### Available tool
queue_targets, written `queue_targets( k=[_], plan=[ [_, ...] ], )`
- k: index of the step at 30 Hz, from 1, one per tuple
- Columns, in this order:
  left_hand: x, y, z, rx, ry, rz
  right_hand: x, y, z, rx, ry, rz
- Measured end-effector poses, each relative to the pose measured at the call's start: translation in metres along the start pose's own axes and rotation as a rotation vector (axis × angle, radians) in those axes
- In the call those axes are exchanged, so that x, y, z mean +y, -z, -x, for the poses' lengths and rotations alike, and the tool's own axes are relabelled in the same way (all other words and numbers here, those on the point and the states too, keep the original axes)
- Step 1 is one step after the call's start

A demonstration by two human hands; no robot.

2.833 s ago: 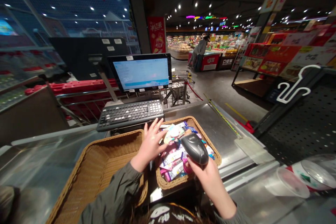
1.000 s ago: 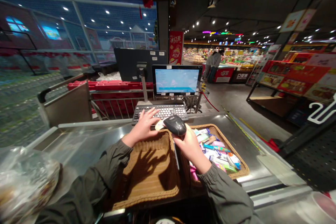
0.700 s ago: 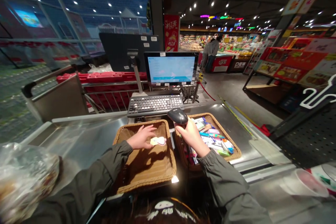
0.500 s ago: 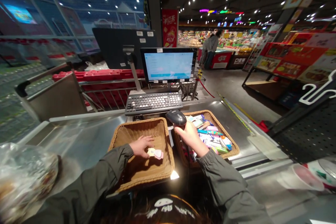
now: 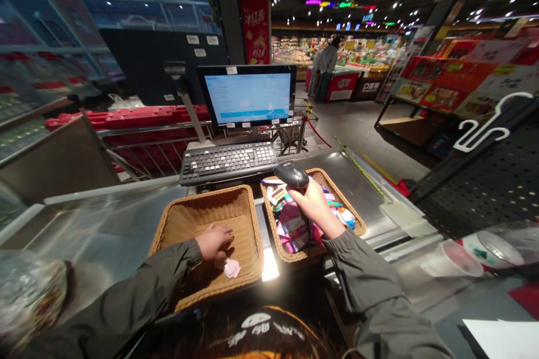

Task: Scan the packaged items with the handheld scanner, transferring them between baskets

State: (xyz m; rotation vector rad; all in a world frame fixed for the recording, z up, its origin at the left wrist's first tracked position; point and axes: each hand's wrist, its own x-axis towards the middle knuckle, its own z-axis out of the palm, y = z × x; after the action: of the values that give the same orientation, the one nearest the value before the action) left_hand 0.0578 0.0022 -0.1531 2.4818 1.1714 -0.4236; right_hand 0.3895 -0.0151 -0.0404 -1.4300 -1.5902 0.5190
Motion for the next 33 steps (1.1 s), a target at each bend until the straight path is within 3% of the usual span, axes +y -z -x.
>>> queue_targets(
  k=[1,4,7,11,16,21,25,28,33],
  plan=[
    [0.009,0.012,-0.001,0.035,-0.019,0.009,0.002,0.005,-0.002,0.019,-0.006,0.008],
    [0.048,0.048,-0.008,0.339,-0.131,0.115,0.006,0.019,-0.012,0.067,-0.015,0.019],
    [0.094,0.068,-0.028,0.497,-0.244,0.115,0.006,0.026,-0.022,0.106,-0.014,0.008],
    [0.145,0.065,-0.070,0.566,-0.254,0.059,0.006,0.030,-0.024,0.132,-0.011,-0.018],
    [0.175,0.053,-0.109,0.590,-0.232,-0.016,0.014,0.033,-0.015,0.147,-0.014,-0.036],
    [0.181,0.053,-0.115,0.564,-0.228,-0.023,0.023,0.039,-0.013,0.173,-0.024,-0.048],
    [0.170,0.070,-0.107,0.595,-0.184,0.033,0.022,0.042,-0.014,0.185,-0.020,-0.043],
    [0.152,0.093,-0.089,0.701,-0.163,0.036,0.014,0.041,-0.013,0.194,0.001,-0.034],
    [0.111,0.135,-0.036,0.987,-0.110,-0.094,-0.015,0.032,-0.012,0.202,0.108,-0.025]
  ],
)
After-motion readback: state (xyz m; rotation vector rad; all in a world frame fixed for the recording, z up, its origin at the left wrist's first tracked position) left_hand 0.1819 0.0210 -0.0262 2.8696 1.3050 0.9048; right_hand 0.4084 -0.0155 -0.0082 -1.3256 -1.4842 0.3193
